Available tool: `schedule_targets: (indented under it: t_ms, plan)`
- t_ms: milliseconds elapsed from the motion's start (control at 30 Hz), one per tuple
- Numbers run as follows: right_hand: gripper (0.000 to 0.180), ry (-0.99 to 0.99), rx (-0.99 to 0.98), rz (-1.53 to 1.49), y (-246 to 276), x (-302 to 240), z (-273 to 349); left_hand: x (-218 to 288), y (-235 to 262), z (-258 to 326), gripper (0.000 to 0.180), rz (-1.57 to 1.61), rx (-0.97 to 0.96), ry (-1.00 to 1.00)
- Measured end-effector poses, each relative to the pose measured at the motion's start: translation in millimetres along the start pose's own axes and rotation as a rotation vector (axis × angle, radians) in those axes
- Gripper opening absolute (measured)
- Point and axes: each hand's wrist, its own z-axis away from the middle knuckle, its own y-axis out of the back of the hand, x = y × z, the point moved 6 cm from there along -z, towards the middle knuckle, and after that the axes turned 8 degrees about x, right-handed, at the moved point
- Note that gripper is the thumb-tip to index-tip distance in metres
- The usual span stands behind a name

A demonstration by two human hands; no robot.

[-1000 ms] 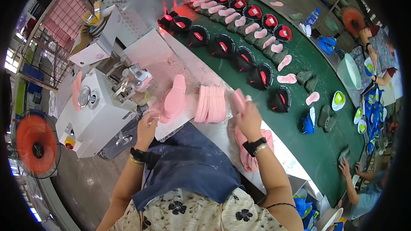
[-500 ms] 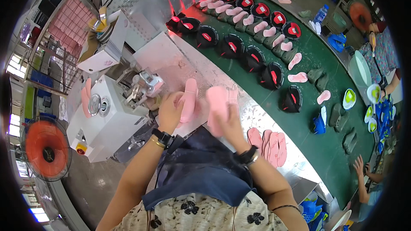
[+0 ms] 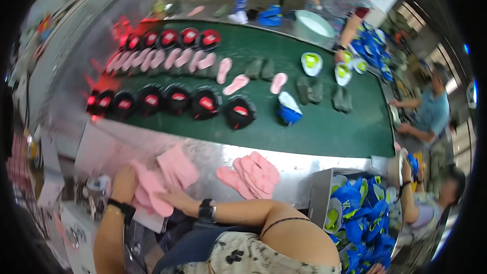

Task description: The person assembles pink slipper insoles onto black slipper soles on a factory assembly line. They pick up pink insoles from a stack, place them onto the black soles moving along the conveyor belt, and occasionally retrieve more insoles from large white sacks. The process involves repetitive placement of the insole components onto the base footwear.

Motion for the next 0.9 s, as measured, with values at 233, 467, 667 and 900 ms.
schedule_targets:
  t_ms: [233, 467, 667, 900]
  plan:
    - [0.078, 0.023, -0.341, -0.246, -8.2, -7.6, 1.4, -3.3, 16.6, -20.4, 0.017, 0.184, 0.002, -0.028]
    - [0.064, 0.019, -0.545, -0.439, -23.6, -7.3, -13.5, -43.1, -9.1, -15.2, 0.021, 0.394, -0.088, 0.136]
    - [0.063, 0.231, -0.332, -0.169, -7.7, -5.5, -22.4, -50.1, -25.4, -8.9, 0.020, 0.092, -0.095, 0.108]
    - [0.054, 0.381, 0.007, 0.136, -5.4, -2.4, -41.6, -8.0, 18.9, -18.0, 0.016, 0.388, 0.123, 0.292]
